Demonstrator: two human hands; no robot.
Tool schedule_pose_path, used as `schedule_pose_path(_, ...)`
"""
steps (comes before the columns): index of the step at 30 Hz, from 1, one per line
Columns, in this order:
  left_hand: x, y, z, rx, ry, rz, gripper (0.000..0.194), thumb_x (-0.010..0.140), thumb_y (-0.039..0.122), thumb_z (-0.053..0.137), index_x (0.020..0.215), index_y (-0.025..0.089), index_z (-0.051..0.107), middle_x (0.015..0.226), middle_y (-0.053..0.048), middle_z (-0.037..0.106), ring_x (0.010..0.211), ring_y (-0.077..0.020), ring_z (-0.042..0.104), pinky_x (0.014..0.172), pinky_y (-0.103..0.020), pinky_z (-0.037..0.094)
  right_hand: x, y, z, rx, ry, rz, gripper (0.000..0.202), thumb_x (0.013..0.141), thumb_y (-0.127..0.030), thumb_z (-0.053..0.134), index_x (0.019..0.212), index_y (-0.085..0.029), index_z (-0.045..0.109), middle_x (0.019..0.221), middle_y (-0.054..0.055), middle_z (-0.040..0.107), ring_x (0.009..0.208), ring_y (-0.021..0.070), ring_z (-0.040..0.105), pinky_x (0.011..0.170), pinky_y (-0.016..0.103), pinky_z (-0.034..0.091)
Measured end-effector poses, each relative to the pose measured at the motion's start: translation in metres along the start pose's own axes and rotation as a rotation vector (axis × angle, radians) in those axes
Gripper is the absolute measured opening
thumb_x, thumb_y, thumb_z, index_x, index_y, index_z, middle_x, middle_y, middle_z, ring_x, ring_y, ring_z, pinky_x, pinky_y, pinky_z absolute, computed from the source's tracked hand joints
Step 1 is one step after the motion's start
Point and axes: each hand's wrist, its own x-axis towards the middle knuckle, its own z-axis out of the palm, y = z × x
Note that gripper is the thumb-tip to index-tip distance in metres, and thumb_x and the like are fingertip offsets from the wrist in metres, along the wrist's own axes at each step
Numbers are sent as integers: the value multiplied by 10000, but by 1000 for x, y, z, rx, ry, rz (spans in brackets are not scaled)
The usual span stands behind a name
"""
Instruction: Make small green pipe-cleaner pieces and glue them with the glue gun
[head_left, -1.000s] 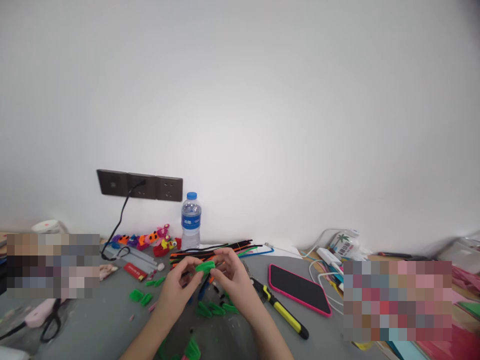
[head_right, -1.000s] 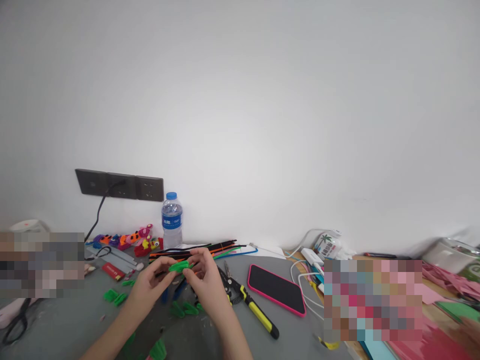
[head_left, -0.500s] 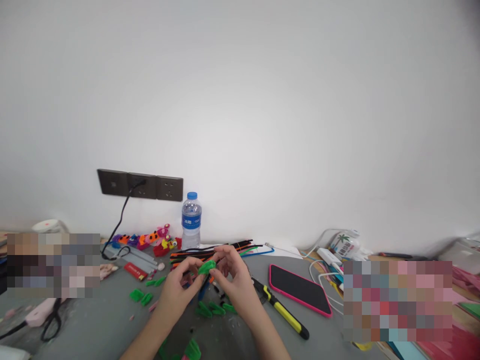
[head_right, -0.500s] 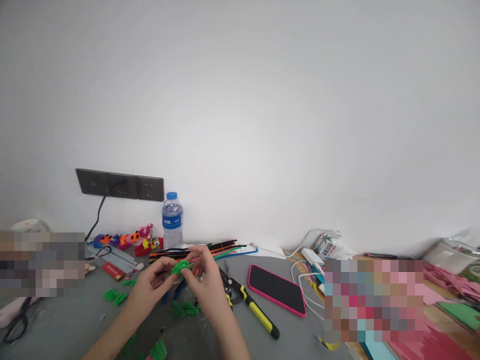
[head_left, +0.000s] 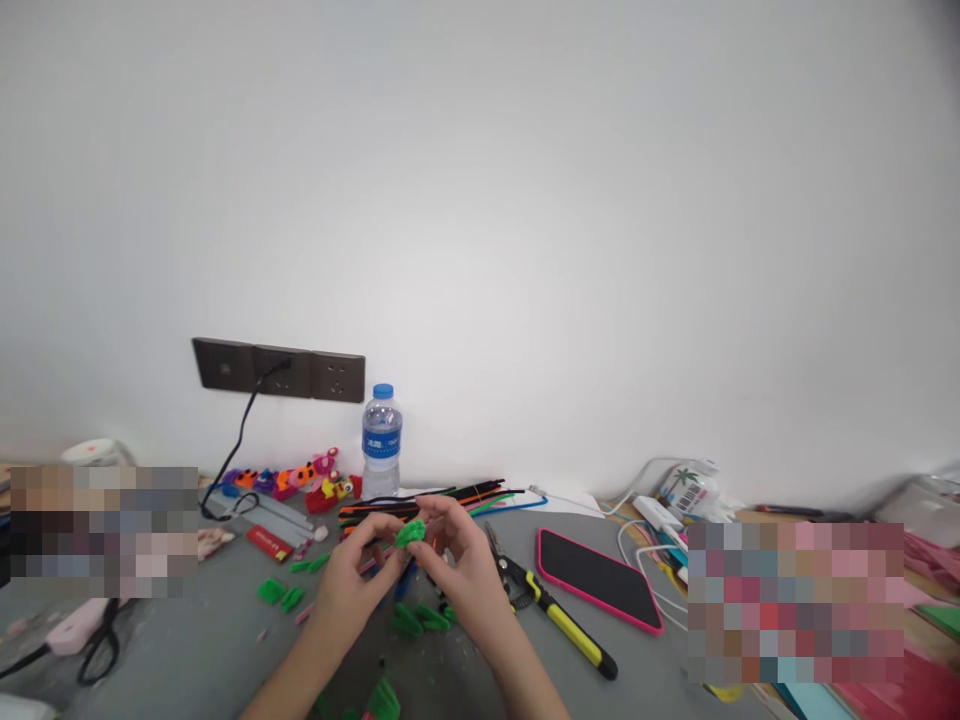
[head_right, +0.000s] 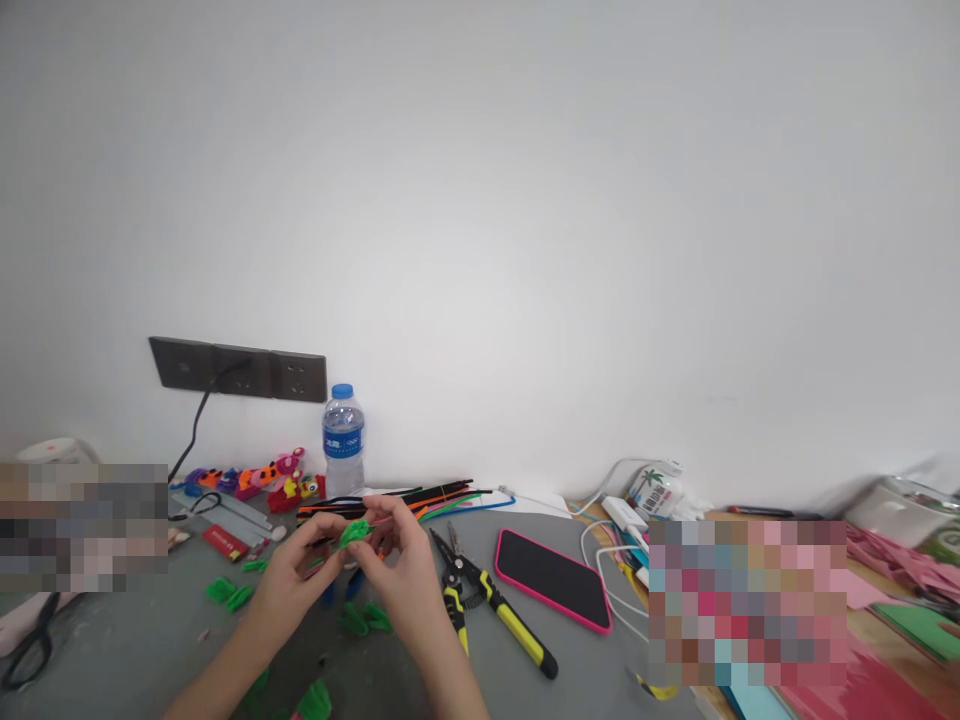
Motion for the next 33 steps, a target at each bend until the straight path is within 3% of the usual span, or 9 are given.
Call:
schedule_pose_path(8, -1, 1, 0, -37, 8, 33, 113, 793, 264, 619, 872, 190, 652, 834, -35, 677, 773, -186, 641, 667, -244, 513, -1, -1, -1, 27, -29, -10, 295, 696, -144, 664, 985, -194, 631, 819, 9, 614, 673, 147, 525, 636, 266, 418)
schedule_pose_path(16, -2, 0, -1, -67, 46, 42, 110, 760, 246, 645, 855, 194, 665, 869, -47, 692, 773, -189, 644, 665, -245, 526, 0, -7, -2, -44, -62, -127, 177, 710, -122, 664, 873, -189, 658, 858, 25, 588, 695, 150, 538, 623, 259, 419)
schedule_pose_path(27, -2, 2, -2, -72, 58, 63, 120, 753, 238, 649, 860, 197, 681, 873, -46, 710, 785, -188, 650, 678, -240, 529, -3, -13, 0, -148, -26, -307, 165, 766, -104, 637, 891, -207, 666, 876, 38, 611, 779, 171, 570, 652, 256, 459)
schedule_pose_path(33, -2, 3, -1, -85, 98, 55, 105, 732, 244, 657, 819, 189, 671, 842, -42, 703, 758, -186, 649, 672, -246, 541, -5, -9, 3, -191, -10, -313, 240, 770, -70, 611, 965, -208, 636, 894, 32, 629, 753, 159, 563, 644, 246, 451)
